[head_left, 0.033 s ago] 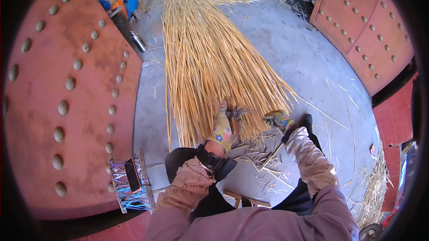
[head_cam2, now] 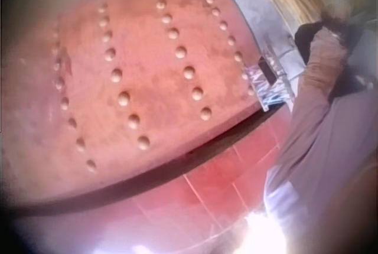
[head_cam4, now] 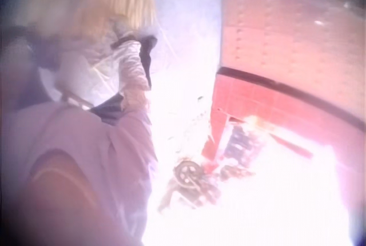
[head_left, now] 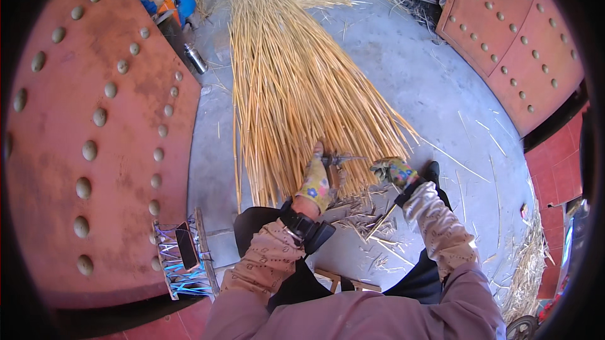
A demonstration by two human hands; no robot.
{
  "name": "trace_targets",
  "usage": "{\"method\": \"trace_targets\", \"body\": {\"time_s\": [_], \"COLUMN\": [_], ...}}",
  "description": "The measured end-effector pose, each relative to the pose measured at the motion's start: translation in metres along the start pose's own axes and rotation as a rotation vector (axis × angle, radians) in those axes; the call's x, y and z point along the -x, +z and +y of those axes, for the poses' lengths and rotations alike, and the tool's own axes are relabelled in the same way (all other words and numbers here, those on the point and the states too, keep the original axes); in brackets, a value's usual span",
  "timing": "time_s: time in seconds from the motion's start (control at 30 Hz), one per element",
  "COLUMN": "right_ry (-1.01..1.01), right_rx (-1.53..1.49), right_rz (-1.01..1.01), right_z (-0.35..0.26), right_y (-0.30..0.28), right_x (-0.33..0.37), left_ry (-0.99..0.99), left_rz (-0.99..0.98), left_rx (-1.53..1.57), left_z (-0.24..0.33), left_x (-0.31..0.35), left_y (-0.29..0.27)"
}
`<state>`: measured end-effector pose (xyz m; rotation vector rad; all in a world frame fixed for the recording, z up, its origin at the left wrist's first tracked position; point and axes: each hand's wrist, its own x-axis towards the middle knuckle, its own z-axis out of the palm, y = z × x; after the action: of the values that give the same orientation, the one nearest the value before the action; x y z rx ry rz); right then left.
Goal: The person pulls a reed from a pile, draws it through a handheld splitting tool, and discards the waste. This process is repeated with several more reeds while the person sits between two large red doors.
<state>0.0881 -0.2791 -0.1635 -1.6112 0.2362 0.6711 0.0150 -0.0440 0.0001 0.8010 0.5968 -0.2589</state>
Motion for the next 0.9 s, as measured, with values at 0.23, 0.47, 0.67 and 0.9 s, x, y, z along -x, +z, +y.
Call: {"method": "trace_targets", "body": {"time_s": [0.23,0.47,0.67,0.9], "right_ry": [-0.005,0.109,0.321,0.234], "right_rx": [-0.128,-0.196,0.839,0.154], "right_rz": [-0.573,-0.641,-0.395,0.509], "right_z": [0.0,0.059,0.141,0.184], "right_y": [0.015,-0.031,-0.077,-0.059], "right_x": [0.2,0.374,0.458,0.479], "left_ry": [-0.201,-0.078,-0.148,-0.21], "left_rz": [-0.186,-0.299,-0.426,-0.701], "left_rx": [-0.12,-0.198,-0.256,-0.242], "left_z": [-0.055,-0.07,-0.131,-0.214], "left_x": [-0.025,-0.021,0.003,0.096], "left_y": [0.007,0.035,0.057,0.082]}}
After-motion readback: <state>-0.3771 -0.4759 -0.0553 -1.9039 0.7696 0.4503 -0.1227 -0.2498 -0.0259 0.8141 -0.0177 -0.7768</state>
